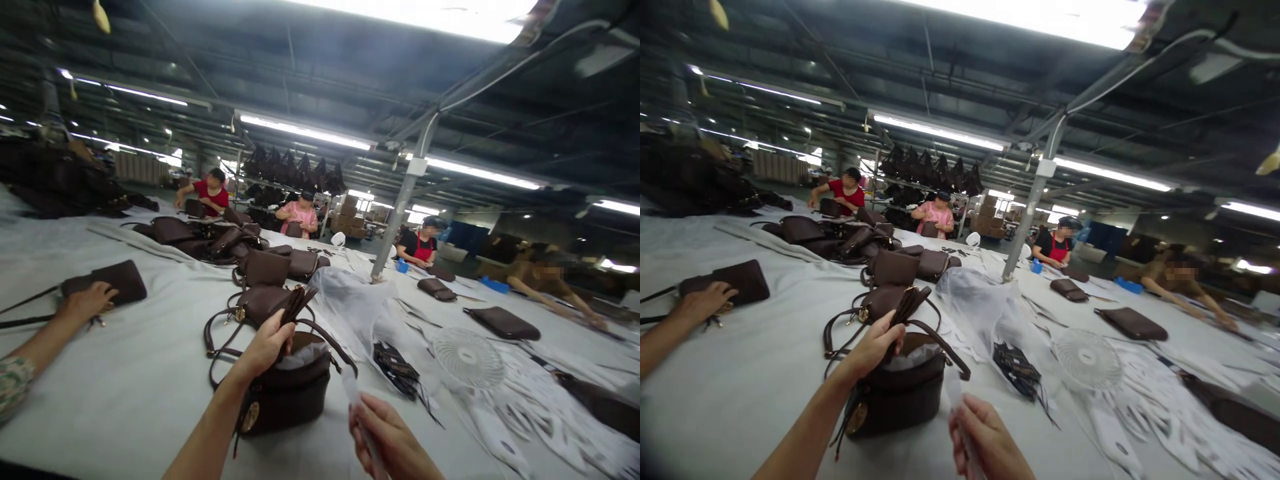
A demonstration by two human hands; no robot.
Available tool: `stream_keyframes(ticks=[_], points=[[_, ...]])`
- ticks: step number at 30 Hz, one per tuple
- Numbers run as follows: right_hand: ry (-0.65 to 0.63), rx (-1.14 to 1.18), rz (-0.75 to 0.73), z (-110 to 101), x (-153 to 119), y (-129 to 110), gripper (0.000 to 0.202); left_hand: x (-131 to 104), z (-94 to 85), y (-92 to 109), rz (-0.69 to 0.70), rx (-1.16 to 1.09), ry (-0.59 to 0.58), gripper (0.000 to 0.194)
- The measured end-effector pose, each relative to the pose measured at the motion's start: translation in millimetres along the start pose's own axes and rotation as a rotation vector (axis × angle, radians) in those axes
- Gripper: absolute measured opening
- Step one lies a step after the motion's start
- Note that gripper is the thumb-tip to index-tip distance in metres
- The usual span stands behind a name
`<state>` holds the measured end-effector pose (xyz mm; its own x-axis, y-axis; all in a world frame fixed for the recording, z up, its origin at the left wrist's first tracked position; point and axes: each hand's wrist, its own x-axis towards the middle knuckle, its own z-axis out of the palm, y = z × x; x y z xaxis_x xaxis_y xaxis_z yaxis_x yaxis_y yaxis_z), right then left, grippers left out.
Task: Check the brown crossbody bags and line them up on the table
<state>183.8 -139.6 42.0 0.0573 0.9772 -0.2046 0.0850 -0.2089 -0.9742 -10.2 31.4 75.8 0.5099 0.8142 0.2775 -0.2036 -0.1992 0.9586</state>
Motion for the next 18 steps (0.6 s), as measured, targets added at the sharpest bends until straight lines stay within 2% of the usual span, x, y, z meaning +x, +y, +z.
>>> stream_keyframes(ticks=[2,5,7,10,13,15,18], points=[[-0.065,-0.034,0.015,28.6,11.9,-24.1,0.052,-3.1,0.6,1.1,0.022,0.012,-0.009,0.016],[0.065,-0.122,0.012,60.1,50.1,-53.7,0.047,-9.3,-0.2,7.8,0.076,0.09,-0.045,0.012],[0.161,-0.161,-0.034,70.9,74.8,-66.7,0.04,-13.0,-1.8,14.0,0.133,0.174,-0.095,0.02],[0.189,-0.146,-0.209,76.1,92.2,-76.5,0.026,-15.2,-5.2,20.1,0.228,0.368,-0.166,0.042],[0.054,-0.051,-0.284,73.0,89.2,-76.5,0.018,-12.7,-9.2,19.2,0.246,0.621,-0.164,0.053],[-0.015,0.01,-0.295,69.0,85.3,-73.1,0.021,-9.8,-10.8,16.1,0.254,0.765,-0.146,0.055],[-0.003,0.18,-0.288,65.9,87.8,-67.2,0.033,-6.2,-8.5,10.8,0.311,0.882,-0.092,0.054]])
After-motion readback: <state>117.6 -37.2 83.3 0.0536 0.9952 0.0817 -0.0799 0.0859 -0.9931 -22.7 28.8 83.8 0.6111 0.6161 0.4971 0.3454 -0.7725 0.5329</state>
